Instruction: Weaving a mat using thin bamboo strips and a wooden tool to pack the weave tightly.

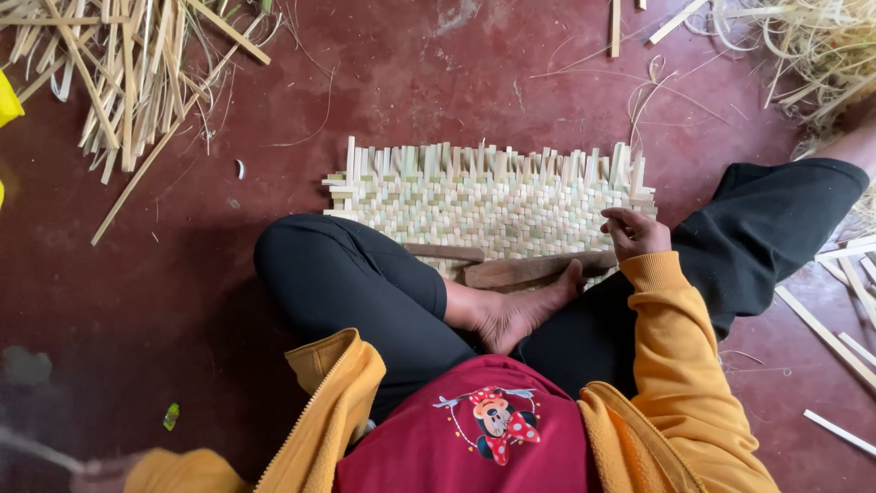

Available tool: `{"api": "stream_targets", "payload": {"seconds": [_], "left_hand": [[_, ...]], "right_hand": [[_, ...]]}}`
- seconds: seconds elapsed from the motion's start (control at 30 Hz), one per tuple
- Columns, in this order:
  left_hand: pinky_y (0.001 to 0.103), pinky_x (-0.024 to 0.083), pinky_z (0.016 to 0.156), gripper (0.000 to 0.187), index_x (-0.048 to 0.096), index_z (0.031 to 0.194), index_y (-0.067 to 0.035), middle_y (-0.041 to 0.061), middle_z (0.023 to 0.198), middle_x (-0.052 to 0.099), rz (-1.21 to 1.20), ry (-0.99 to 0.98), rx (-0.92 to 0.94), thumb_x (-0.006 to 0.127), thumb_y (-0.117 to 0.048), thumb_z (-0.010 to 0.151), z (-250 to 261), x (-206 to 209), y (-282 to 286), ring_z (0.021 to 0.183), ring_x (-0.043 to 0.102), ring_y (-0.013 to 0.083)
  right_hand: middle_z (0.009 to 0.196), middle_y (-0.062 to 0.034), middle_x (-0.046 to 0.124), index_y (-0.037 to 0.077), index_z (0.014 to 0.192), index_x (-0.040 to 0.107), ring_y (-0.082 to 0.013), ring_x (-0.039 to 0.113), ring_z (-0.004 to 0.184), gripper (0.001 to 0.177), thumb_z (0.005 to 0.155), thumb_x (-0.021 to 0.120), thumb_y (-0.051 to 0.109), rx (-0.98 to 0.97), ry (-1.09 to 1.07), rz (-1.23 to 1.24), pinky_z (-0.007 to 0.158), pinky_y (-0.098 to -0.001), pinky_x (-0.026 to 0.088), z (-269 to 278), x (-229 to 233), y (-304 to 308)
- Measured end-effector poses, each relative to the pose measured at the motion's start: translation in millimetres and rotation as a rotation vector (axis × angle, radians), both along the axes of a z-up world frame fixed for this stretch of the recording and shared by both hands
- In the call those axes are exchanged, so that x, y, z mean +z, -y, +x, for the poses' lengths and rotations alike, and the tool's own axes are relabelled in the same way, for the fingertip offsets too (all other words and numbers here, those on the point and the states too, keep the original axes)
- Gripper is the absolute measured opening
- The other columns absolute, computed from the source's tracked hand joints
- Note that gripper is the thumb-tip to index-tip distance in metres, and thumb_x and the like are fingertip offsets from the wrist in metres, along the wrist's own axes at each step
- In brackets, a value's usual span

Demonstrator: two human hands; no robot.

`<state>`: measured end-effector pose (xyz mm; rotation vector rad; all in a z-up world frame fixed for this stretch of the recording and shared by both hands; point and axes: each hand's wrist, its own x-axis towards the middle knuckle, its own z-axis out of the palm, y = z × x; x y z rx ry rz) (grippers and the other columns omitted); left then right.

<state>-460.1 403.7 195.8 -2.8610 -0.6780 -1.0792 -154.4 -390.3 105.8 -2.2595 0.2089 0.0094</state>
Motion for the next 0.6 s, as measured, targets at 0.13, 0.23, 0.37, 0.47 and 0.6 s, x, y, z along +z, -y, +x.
{"api": "stream_targets", "payload": {"seconds": [0.13,0.23,0.37,0.47,0.6], "left_hand": [[0.048,0.049,0.072,0.024,0.072,0.118,0.009,0.027,0.102,0.06,0.095,0.054,-0.16,0.058,-0.01,0.121,156.8,17.4,72.3,0.083,0.057,0.0403],[0.043,0.05,0.077,0.024,0.08,0.12,0.002,0.019,0.1,0.063,-0.006,-0.087,-0.494,0.077,0.008,0.097,253.4,49.8,145.3,0.083,0.056,0.033],[0.036,0.051,0.081,0.017,0.082,0.112,-0.024,-0.003,0.096,0.069,-0.014,0.035,-0.919,0.076,-0.032,0.098,367.6,-19.4,205.2,0.085,0.064,0.0248],[0.039,0.057,0.075,0.017,0.077,0.11,-0.028,0.001,0.093,0.068,-0.092,-0.167,-1.141,0.074,-0.029,0.094,415.9,-53.0,278.6,0.088,0.066,0.0296],[0.045,0.054,0.098,0.019,0.076,0.115,-0.028,0.005,0.093,0.071,-0.234,-0.782,-1.225,0.067,-0.029,0.098,440.7,-83.4,350.2,0.1,0.067,0.0324]], "right_hand": [[0.087,-0.0103,0.073,0.001,0.11,0.074,-0.0168,0.072,0.078,0.019,0.094,0.065,-0.005,0.016,0.052,0.04,0.065,-0.0249,0.054,-0.1,15.1,-10.8],[0.088,-0.0105,0.073,-0.001,0.112,0.074,-0.016,0.068,0.075,0.02,0.095,0.063,-0.005,-0.033,0.098,0.017,0.067,-0.024,0.053,2.7,14.2,-11.6],[0.091,-0.0142,0.073,0.01,0.115,0.076,-0.0239,0.069,0.082,0.021,0.101,0.063,0.001,-0.243,0.171,0.13,0.074,-0.0374,0.057,7.4,-11.0,8.0],[0.088,-0.008,0.07,0.009,0.114,0.074,-0.0107,0.058,0.075,0.022,0.099,0.061,-0.001,-0.416,0.267,0.233,0.071,-0.0273,0.054,9.2,-8.3,17.3],[0.089,-0.0107,0.068,0.008,0.112,0.076,-0.0207,0.064,0.084,0.023,0.093,0.067,-0.002,-0.417,0.41,0.007,0.076,-0.0342,0.057,8.4,-11.4,18.0]]}}
